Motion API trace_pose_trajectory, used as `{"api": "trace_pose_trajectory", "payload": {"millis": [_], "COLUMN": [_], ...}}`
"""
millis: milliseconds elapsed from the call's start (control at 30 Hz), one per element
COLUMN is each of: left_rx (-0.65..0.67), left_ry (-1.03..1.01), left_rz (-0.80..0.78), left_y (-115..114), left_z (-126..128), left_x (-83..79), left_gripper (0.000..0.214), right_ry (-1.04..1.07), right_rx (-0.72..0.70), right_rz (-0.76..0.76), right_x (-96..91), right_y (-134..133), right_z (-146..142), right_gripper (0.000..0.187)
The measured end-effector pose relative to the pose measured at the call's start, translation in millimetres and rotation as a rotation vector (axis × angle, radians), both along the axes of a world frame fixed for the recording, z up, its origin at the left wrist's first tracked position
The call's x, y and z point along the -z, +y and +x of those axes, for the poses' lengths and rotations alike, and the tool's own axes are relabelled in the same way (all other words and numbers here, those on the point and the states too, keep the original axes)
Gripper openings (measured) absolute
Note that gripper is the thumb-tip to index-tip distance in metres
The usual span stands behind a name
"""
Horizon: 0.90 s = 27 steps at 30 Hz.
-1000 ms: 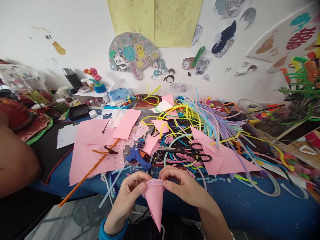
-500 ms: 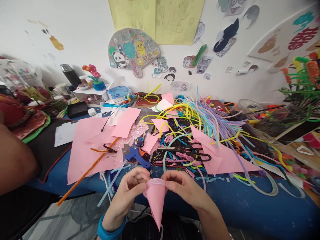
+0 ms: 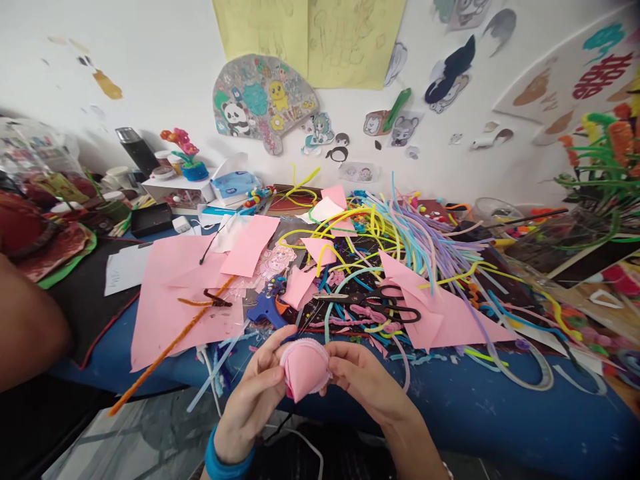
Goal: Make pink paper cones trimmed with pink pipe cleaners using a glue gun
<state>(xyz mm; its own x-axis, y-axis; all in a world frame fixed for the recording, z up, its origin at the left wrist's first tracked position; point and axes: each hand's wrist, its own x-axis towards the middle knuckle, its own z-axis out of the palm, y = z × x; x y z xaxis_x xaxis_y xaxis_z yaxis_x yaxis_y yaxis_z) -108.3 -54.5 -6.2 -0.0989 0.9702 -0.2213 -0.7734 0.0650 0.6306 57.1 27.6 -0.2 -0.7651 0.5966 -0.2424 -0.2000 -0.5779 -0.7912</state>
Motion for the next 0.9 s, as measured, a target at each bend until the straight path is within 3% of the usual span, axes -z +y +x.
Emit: {"api": "trace_pose_trajectory", "payload": {"millis": [167,333,467,667,767,900], "left_rx": [-0.060,-0.116,-0.096,-0.165,-0.255,-0.390], "left_ry": [-0.021,0.033,0.076,0.153,0.248,0.311], "left_rz": [-0.038,-0.082,-0.090,0.066,0.042,0.011], "left_y": [-1.5,-2.7,-1.5,1.1,1.7,1.6], "left_z": [3.4,2.6,4.7,29.0,42.3,49.9], "left_x": [2.8,7.5,10.4,11.1,11.7,17.2], "left_gripper": [0.046,0.043,0.044,0.046,0.056,0.046], "right_ry": [0.010,-0.020,-0.053,-0.020,-0.012,0.066], "right_rx": [0.029,0.019,0.075,0.258,0.399,0.470], "right_rz": [0.092,0.296,0.382,0.376,0.341,0.295], "right_x": [-2.0,-7.7,-8.5,0.2,7.2,12.9], "right_y": [-5.4,-8.4,-10.9,-19.3,-27.4,-40.0], "right_z": [0.5,3.3,3.3,-6.5,-15.4,-28.3], "right_gripper": [0.031,0.031,0.031,0.025,0.021,0.018]}}
